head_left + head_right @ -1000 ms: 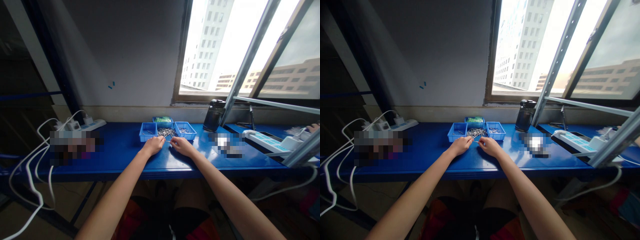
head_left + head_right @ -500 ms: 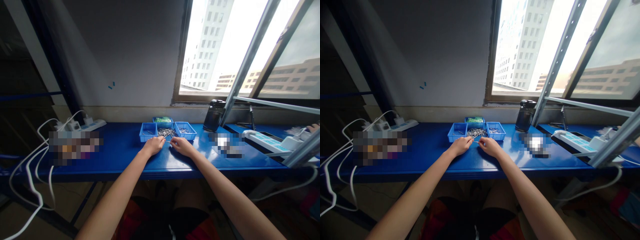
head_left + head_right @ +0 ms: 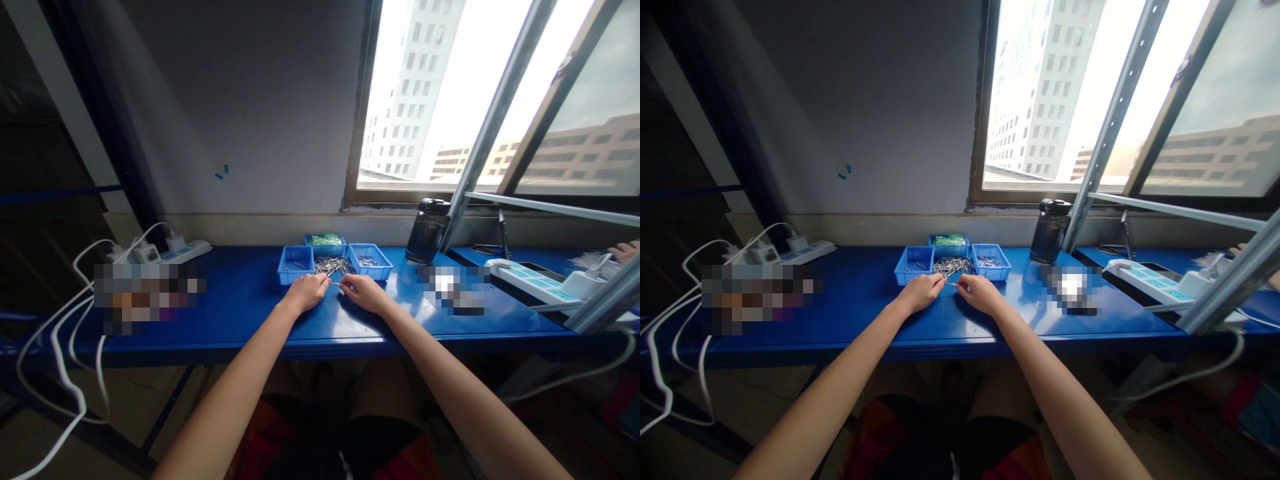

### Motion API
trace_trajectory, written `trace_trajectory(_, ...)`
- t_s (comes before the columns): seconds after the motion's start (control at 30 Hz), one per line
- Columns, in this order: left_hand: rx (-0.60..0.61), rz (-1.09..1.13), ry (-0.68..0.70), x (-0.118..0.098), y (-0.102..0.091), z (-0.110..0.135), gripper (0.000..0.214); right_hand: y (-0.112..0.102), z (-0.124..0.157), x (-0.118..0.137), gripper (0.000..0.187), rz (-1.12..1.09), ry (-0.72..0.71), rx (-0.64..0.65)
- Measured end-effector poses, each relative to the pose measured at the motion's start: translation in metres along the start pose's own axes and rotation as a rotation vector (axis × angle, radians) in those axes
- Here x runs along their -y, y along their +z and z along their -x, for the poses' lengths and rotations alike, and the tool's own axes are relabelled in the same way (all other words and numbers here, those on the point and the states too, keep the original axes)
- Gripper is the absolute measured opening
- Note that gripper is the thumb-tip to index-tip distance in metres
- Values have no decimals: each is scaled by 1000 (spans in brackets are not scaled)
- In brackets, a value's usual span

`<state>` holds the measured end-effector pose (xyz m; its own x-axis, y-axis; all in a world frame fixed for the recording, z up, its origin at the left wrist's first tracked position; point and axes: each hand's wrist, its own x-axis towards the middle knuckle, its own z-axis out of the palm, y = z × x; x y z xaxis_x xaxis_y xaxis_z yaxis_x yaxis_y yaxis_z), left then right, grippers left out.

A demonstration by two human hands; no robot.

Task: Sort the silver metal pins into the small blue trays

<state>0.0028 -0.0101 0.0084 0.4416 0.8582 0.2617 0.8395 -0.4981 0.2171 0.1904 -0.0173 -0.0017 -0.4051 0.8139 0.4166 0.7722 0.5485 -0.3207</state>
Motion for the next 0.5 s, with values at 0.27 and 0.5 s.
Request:
trace_trajectory(0.27, 20, 12, -18, -2, -2, 1, 39, 1, -1, -2, 19, -12, -2, 0)
trace_trajectory(0.5, 19, 30, -22, -1, -2, 0, 39, 1, -1, -3, 19, -26, -12, -20)
